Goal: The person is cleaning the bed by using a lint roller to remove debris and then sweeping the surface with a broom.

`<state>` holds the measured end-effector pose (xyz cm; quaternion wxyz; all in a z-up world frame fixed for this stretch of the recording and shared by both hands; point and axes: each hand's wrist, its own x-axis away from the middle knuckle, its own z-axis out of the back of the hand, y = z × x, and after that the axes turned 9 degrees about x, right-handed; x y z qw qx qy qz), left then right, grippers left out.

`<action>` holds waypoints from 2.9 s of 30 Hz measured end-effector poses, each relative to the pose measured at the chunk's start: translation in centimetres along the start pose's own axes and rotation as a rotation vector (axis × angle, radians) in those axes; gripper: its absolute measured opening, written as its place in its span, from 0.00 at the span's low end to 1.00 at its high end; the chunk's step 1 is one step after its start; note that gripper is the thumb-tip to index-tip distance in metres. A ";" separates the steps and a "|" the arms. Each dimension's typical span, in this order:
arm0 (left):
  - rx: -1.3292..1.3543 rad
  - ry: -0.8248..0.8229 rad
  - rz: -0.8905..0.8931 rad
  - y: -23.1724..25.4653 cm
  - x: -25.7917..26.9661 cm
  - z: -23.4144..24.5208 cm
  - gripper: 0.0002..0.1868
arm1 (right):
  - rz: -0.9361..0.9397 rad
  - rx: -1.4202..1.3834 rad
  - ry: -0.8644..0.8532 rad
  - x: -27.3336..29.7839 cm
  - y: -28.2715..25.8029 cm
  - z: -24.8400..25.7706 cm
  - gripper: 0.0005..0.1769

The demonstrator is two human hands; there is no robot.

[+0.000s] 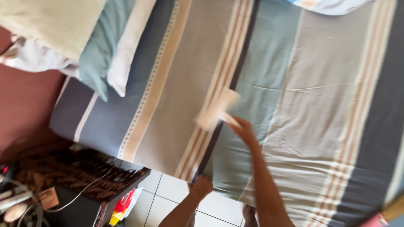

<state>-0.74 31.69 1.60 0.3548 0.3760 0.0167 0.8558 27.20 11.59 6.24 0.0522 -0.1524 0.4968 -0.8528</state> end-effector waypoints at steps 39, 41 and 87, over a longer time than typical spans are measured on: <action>0.537 1.344 0.812 -20.5 13.2 1.4 0.28 | 0.416 0.336 -0.574 -21.8 -37.6 -52.3 0.37; 0.557 1.272 0.978 -26.3 13.8 -1.2 0.39 | 0.412 0.343 -0.549 -23.6 -37.6 -55.1 0.25; 0.822 0.940 1.162 9.6 -9.2 4.1 0.49 | -0.863 0.470 -0.088 33.8 20.2 32.7 0.31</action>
